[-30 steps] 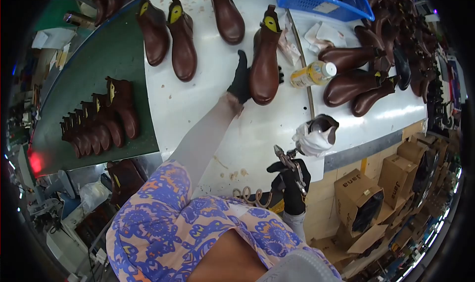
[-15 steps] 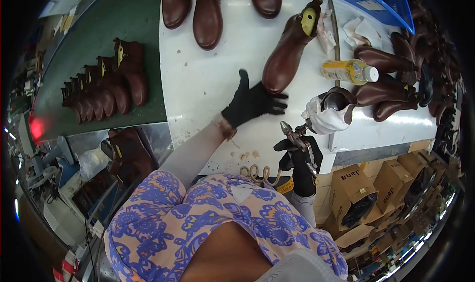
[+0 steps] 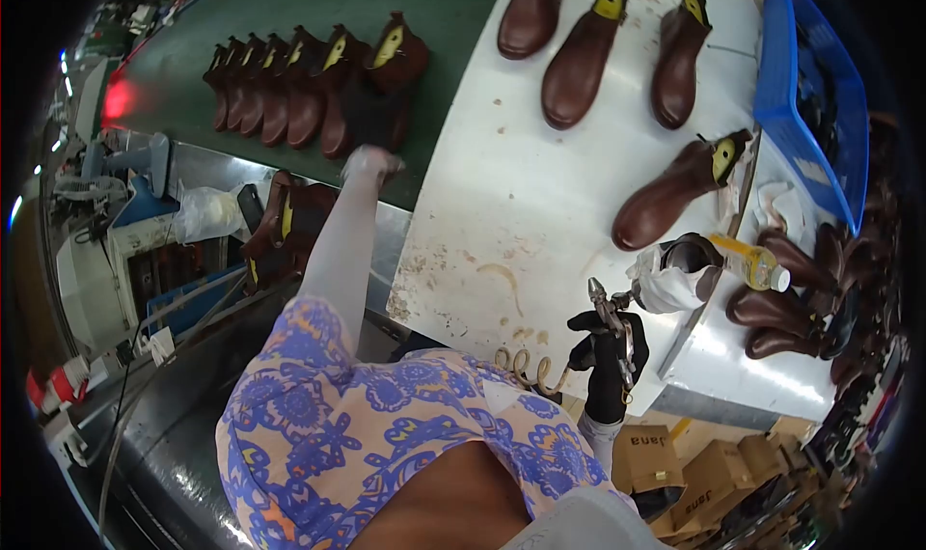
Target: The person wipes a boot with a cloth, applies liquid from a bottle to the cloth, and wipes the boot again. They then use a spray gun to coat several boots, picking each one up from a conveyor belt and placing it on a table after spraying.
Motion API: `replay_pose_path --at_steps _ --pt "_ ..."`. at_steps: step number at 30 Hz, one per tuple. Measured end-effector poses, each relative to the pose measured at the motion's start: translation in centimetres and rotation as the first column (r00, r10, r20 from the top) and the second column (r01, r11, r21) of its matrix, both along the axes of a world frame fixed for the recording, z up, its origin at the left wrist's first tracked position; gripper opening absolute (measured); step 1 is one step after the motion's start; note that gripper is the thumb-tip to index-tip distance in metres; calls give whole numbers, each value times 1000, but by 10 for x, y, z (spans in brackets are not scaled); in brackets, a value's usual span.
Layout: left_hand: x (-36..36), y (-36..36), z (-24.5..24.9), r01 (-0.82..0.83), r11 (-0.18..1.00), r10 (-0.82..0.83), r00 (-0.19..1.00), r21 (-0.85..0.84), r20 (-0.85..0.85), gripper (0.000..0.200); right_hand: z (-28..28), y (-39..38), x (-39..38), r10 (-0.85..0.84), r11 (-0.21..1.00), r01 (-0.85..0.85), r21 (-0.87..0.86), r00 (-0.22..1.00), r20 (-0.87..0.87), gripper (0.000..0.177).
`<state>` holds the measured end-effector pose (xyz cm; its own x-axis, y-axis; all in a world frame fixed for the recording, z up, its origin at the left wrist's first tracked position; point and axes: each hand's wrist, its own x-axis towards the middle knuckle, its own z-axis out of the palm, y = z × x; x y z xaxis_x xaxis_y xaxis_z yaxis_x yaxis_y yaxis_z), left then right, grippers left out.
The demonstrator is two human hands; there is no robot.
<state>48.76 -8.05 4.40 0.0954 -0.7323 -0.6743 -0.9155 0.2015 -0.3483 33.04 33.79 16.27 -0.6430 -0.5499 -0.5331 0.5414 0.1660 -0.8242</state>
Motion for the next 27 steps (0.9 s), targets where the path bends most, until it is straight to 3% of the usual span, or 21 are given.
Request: replay_pose_path --at_steps 1,3,5,7,9,10,11,13,14,16,17,18,19,20,21,22,23,25,26,27 --pt "-10 -28 -19 -34 990 29 999 139 35 52 4 -3 0 11 1000 -11 -10 1000 -10 20" --pt "-26 -49 -45 -45 955 -42 958 -293 -282 49 6 -11 2 98 995 -98 3 992 -84 33" --pt "-43 -69 -53 -133 853 -298 669 -504 -681 45 9 -19 11 132 990 -137 -38 984 -117 30" --pt "-45 -77 -43 -189 869 -397 285 -457 -873 40 12 -28 16 176 983 -181 -37 979 -106 29" --pt "-36 -63 -15 -206 927 -317 13 -313 -948 35 25 -35 14 215 973 -223 -64 970 -115 29" --pt "-25 -51 1 -208 944 -274 -68 -255 -959 32 29 -38 16 233 963 -243 -115 968 -97 23" --pt "-8 -41 14 -225 938 -287 -71 -265 -955 32 33 -42 26 256 950 -265 -167 964 -77 22" --pt "28 4 44 -253 932 107 -486 258 -867 26 38 -50 32 336 914 -363 -183 928 -164 27" --pt "51 23 57 -281 926 86 -492 252 -866 26 47 -55 33 398 891 -420 -172 905 -146 28" --pt "96 59 84 -56 704 443 -745 708 -499 26 65 -61 37 481 834 -506 -220 862 -159 30" --pt "141 56 15 -253 950 9 -568 185 -823 34 76 -67 46 501 813 -536 -228 843 -197 35" --pt "170 77 18 -324 943 -175 -273 -81 -946 33 84 -74 57 503 792 -554 -258 830 -240 33" --pt "198 108 25 -312 889 -335 61 -337 -940 34 93 -79 69 506 768 -574 -286 816 -279 32" --pt "217 134 47 -356 869 -339 79 -344 -937 34 101 -81 74 590 707 -663 -246 745 -311 33" --pt "228 156 83 -341 940 -141 -359 -11 -923 36 105 -85 85 594 679 -681 -275 730 -339 37" --pt "241 188 115 -197 940 57 -712 278 -700 37 118 -80 85 653 617 -740 -266 671 -351 39" --pt "282 201 100 -248 933 6 -713 260 -701 37 124 -82 96 692 552 -795 -250 604 -394 41" --pt "380 228 63 -662 750 -127 -122 -15 -984 38 133 -83 120 748 462 -855 -236 519 -414 51" --pt "395 248 76 -704 710 -153 -105 -35 -983 38 134 -82 130 761 381 -889 -254 457 -460 53" --pt "399 266 97 -688 677 -179 -497 260 -849 43 136 -80 139 768 296 -917 -267 395 -505 55"
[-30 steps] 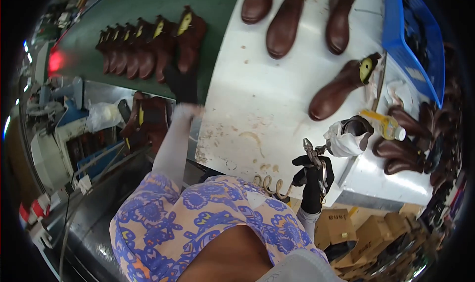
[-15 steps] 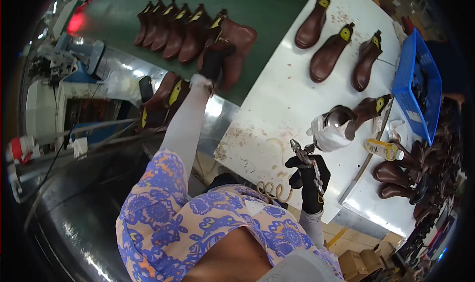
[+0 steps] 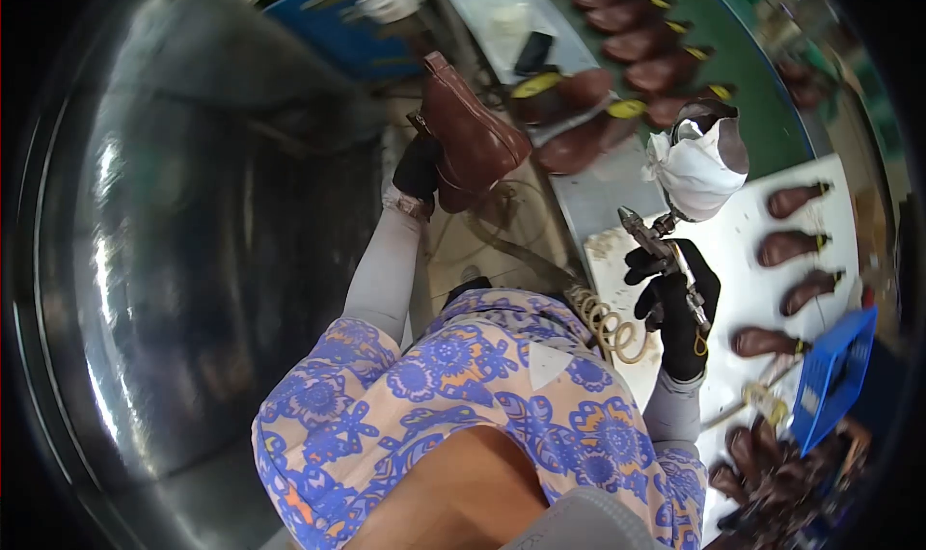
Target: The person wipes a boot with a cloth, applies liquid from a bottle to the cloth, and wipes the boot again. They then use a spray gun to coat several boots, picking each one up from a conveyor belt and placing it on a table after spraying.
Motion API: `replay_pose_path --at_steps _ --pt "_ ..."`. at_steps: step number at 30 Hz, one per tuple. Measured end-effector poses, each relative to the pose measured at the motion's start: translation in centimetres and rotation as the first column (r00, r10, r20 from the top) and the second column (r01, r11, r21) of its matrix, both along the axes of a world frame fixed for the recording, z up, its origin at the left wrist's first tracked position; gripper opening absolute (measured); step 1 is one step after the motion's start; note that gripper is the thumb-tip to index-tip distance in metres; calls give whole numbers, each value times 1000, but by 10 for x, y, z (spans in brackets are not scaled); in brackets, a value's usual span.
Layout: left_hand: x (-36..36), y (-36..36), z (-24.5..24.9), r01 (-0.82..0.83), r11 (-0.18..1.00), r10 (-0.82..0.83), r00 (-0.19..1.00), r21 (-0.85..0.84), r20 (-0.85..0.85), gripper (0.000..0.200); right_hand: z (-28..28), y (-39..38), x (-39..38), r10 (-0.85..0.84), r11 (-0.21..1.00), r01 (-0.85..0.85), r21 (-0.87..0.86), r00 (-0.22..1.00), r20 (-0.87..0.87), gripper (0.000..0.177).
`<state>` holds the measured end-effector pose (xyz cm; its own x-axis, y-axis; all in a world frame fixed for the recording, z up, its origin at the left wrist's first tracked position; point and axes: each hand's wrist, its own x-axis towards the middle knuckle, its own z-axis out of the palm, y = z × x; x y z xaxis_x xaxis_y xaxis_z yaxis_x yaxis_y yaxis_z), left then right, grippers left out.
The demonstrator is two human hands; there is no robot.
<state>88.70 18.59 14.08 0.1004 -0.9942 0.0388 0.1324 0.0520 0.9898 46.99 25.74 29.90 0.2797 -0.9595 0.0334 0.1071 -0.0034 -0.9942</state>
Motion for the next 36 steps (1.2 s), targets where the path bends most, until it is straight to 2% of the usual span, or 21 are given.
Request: replay_pose_path --at_steps 1,2,4,6,8,9,12,14,15,16,18,19,22,23,25,26,27,28,32,34,36 --pt "10 21 12 -47 999 31 907 -27 -419 51 1 2 10 68 998 -68 -18 997 -20 57" --pt "5 59 15 -128 990 84 874 -61 -478 49 -12 20 -11 133 991 -134 -20 991 -33 60" --pt "29 111 26 -282 951 193 861 -124 -470 46 -3 28 -7 324 944 -324 -58 946 -20 45" --pt "49 162 31 -402 901 283 833 -167 -476 43 -12 41 1 459 881 -462 -101 887 -47 41" --pt "63 205 34 -494 847 356 802 -196 -480 41 -12 62 18 539 832 -535 -147 842 -14 30" --pt "35 187 50 -489 848 365 818 -204 -445 40 -17 37 -23 545 820 -531 -213 838 6 28" --pt "10 232 74 -531 826 434 815 -192 -385 40 -3 44 -32 641 727 -622 -291 766 -38 24" --pt "-30 265 84 -547 819 472 814 -174 -339 40 1 62 -37 584 695 -559 -452 806 -99 56" --pt "-56 272 90 -578 758 507 813 -302 -285 44 8 71 -49 558 711 -536 -455 824 -98 55" --pt "-5 247 43 -592 725 513 805 -352 -298 50 -12 57 15 549 773 -541 -333 832 -78 51" --pt "-3 255 47 -600 701 534 800 -386 -274 53 -10 70 20 408 888 -400 -228 913 -13 50" --pt "-2 257 47 -596 683 545 800 -422 -249 56 -4 56 10 616 779 -610 -146 788 -8 17" --pt "5 267 49 -516 738 461 856 -434 -234 58 -10 62 17 618 700 -642 -311 764 -185 16" --pt "14 269 34 -520 737 455 854 -432 -251 58 -22 65 24 649 678 -663 -318 743 -167 17" --pt "21 276 22 -696 682 619 713 -226 -329 60 -17 74 29 618 707 -637 -307 768 -169 19" --pt "22 276 16 -697 681 618 711 -223 -334 60 -13 77 30 587 732 -608 -306 792 -170 20" --pt "23 274 12 -642 695 558 765 -323 -322 59 -7 77 31 505 710 -557 -431 829 -241 22" --pt "24 273 8 -580 698 497 814 -420 -300 59 -9 80 27 580 769 -590 -246 806 -118 23" --pt "14 279 16 -555 704 457 832 -443 -316 58 -24 70 24 616 701 -640 -313 766 -185 30" --pt "27 281 -2 -560 742 421 817 -368 -393 58 -26 69 25 608 724 -631 -281 775 -173 32" --pt "7 287 17 -578 761 443 794 -294 -416 58 -25 67 28 577 722 -597 -350 798 -173 43"
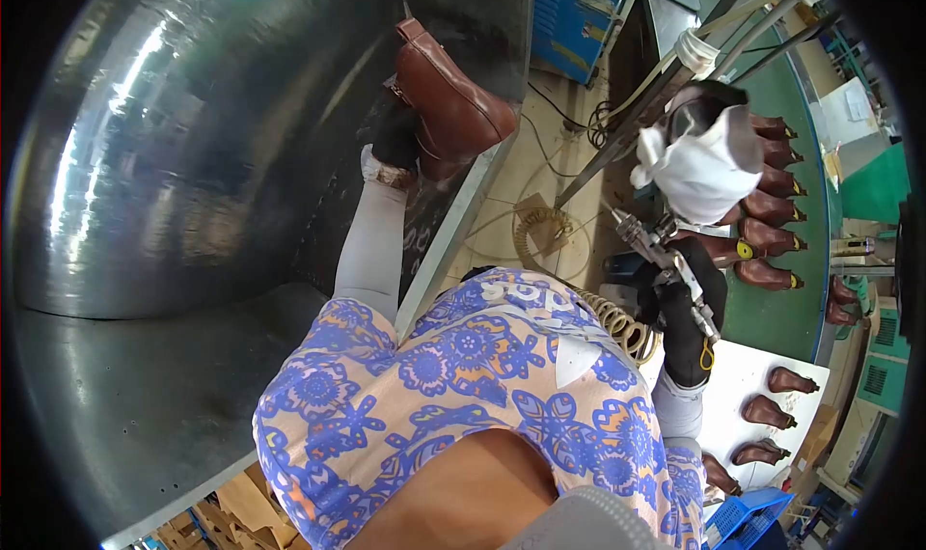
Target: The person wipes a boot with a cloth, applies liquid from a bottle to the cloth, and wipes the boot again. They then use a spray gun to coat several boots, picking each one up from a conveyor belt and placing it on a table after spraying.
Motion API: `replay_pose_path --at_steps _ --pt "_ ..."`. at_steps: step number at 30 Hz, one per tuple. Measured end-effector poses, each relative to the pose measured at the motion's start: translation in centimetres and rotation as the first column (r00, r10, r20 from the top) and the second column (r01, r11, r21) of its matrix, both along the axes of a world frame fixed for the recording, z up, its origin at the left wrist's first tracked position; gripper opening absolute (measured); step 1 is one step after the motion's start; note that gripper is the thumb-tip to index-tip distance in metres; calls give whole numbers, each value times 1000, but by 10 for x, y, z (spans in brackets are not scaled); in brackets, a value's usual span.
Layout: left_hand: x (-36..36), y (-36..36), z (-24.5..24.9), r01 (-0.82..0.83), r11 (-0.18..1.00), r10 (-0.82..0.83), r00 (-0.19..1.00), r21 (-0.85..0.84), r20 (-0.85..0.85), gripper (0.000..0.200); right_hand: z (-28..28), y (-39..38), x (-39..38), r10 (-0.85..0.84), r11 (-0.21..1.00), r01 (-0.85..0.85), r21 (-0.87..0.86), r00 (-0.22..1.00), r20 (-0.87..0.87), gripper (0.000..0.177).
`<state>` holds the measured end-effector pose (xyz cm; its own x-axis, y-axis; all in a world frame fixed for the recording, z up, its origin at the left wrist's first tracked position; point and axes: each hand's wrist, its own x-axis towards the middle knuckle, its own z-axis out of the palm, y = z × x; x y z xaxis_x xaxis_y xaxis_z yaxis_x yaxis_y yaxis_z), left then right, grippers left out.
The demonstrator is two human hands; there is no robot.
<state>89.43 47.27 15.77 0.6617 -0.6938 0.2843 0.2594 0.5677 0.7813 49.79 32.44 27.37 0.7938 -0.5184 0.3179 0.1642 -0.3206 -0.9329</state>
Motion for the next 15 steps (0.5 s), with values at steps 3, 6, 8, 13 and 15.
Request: replay_pose_path --at_steps 3,6,8,13,15 --pt "-7 2 -1 -84 992 81 996 92 37 57 3 4 5 -13 996 14 -92 1000 13 44" --pt "-6 -2 -4 -144 983 140 989 116 44 57 6 -4 6 81 970 -74 -233 996 21 44" --pt "1 -5 -14 -119 988 123 992 101 -37 57 8 -6 2 -17 983 5 -184 998 -67 49" --pt "-2 -4 -14 -57 996 59 998 76 -25 56 4 -6 4 50 959 -37 -281 998 39 48" --pt "-12 -6 -4 -21 998 24 998 62 -50 56 0 -12 0 41 963 -42 -266 999 -7 49"
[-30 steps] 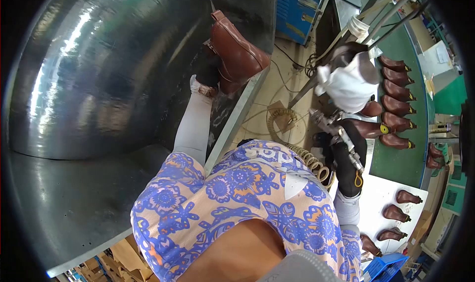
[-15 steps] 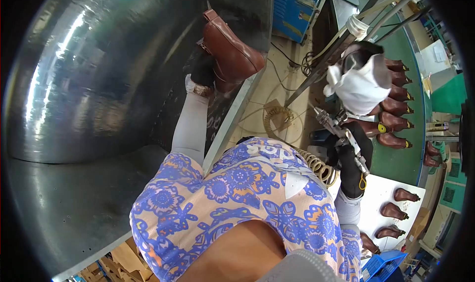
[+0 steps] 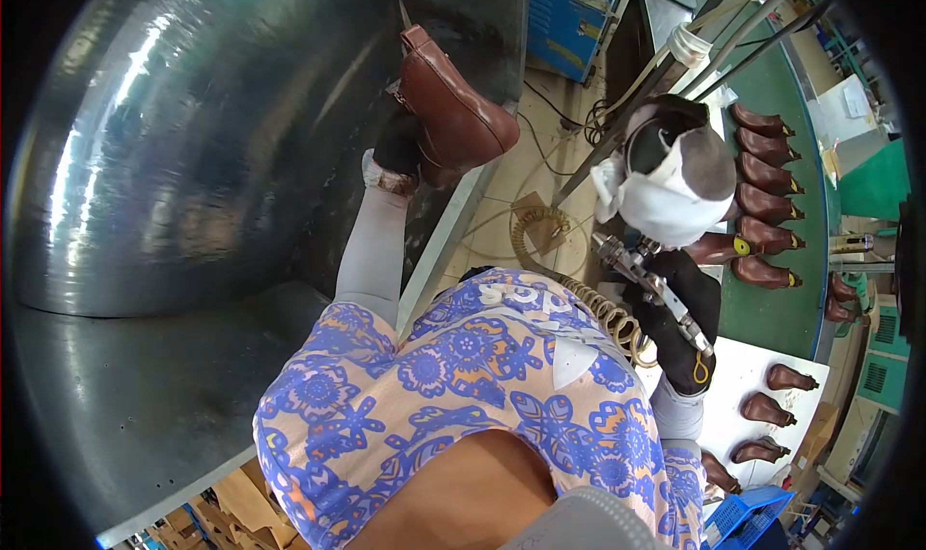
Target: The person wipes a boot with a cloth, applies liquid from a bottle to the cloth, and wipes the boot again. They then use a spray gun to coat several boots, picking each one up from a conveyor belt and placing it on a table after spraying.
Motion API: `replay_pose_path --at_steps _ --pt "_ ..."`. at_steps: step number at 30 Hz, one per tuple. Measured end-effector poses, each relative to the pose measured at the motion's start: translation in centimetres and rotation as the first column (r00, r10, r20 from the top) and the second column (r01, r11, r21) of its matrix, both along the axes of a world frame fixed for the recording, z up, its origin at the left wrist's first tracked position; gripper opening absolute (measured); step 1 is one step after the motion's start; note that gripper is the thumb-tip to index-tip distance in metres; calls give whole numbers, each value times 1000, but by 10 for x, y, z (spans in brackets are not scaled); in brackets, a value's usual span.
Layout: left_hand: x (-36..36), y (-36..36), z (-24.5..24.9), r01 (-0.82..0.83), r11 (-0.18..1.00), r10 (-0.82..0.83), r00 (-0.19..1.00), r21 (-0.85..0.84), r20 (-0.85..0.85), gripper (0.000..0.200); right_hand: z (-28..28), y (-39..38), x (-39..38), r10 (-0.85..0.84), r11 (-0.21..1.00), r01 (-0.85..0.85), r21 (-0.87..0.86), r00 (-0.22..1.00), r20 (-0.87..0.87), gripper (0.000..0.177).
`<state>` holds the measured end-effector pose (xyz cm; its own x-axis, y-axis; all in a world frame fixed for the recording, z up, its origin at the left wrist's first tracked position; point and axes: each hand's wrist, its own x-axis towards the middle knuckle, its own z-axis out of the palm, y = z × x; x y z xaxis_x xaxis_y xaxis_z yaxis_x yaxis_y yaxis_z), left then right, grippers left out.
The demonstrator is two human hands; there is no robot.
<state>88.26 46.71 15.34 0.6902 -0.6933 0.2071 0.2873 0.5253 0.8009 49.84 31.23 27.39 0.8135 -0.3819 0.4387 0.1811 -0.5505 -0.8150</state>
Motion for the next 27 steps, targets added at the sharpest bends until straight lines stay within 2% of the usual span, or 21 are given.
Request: replay_pose_path --at_steps 3,4,5,7,8,9,11,13,14,16,17,18,19,20,21,22,23,24,25,26,27 --pt "3 -7 -6 60 998 -61 998 -23 -24 56 7 2 -2 -91 982 96 161 995 -39 51" --pt "7 -11 -12 75 997 -76 997 -34 -18 56 7 1 -3 -62 983 61 172 998 0 51" --pt "8 -13 -16 87 995 -88 996 -44 -16 56 5 -1 -4 -65 983 64 172 998 -2 51" --pt "13 -19 -23 120 991 -121 993 -60 -14 56 -2 -5 -6 -39 999 40 18 999 -21 52" --pt "15 -21 -26 137 988 -138 990 -67 -11 56 -1 -7 -7 49 998 -48 32 999 -22 50" --pt "17 -22 -29 154 985 -155 988 -75 -6 56 0 -10 -11 151 982 -143 126 987 -55 29" --pt "22 -24 -36 187 979 -188 982 -77 -6 56 2 -6 -7 128 985 -124 119 991 -27 28" --pt "27 -20 -39 290 947 -278 955 -140 102 35 4 -2 -9 -4 992 9 127 999 -38 27" --pt "23 -24 -34 292 946 -279 955 -143 103 35 8 -2 -8 -46 988 54 142 997 -59 26" --pt "6 -32 -20 139 983 -145 988 -120 -46 59 7 -5 -10 -10 980 25 195 997 -79 26" --pt "5 -35 -22 142 982 -148 988 -123 -47 59 3 -9 -11 26 967 1 254 995 -101 26" --pt "5 -33 -23 144 985 -139 989 -99 48 48 -2 -3 -7 -9 977 13 214 1000 -20 26" --pt "6 -33 -24 144 987 -132 981 -73 143 39 0 -6 -7 104 956 -95 278 994 -16 25" --pt "7 -34 -27 147 986 -136 981 -73 142 39 2 -3 -6 -29 986 39 159 997 -67 23" --pt "9 -37 -31 204 972 -200 979 -115 46 48 4 -1 -5 -165 985 169 30 981 -99 22" --pt "13 -41 -37 256 953 -266 963 -164 -44 60 -10 -1 -5 -236 874 290 390 955 -180 22" --pt "55 -55 -84 460 883 -445 884 -96 141 55 0 1 2 -260 874 266 408 963 -71 19" --pt "96 -68 -130 629 778 -592 727 11 348 50 -3 -4 6 -234 819 219 530 971 -40 20" --pt "134 -81 -172 735 666 -672 520 123 528 45 -7 -8 10 -209 752 163 639 978 -3 22" --pt "34 -74 -43 798 603 -747 571 -16 342 41 -11 -12 21 -247 811 219 543 969 -23 29" --pt "-5 -77 23 879 474 -822 418 57 388 39 -17 -10 26 -184 712 89 697 981 63 27"
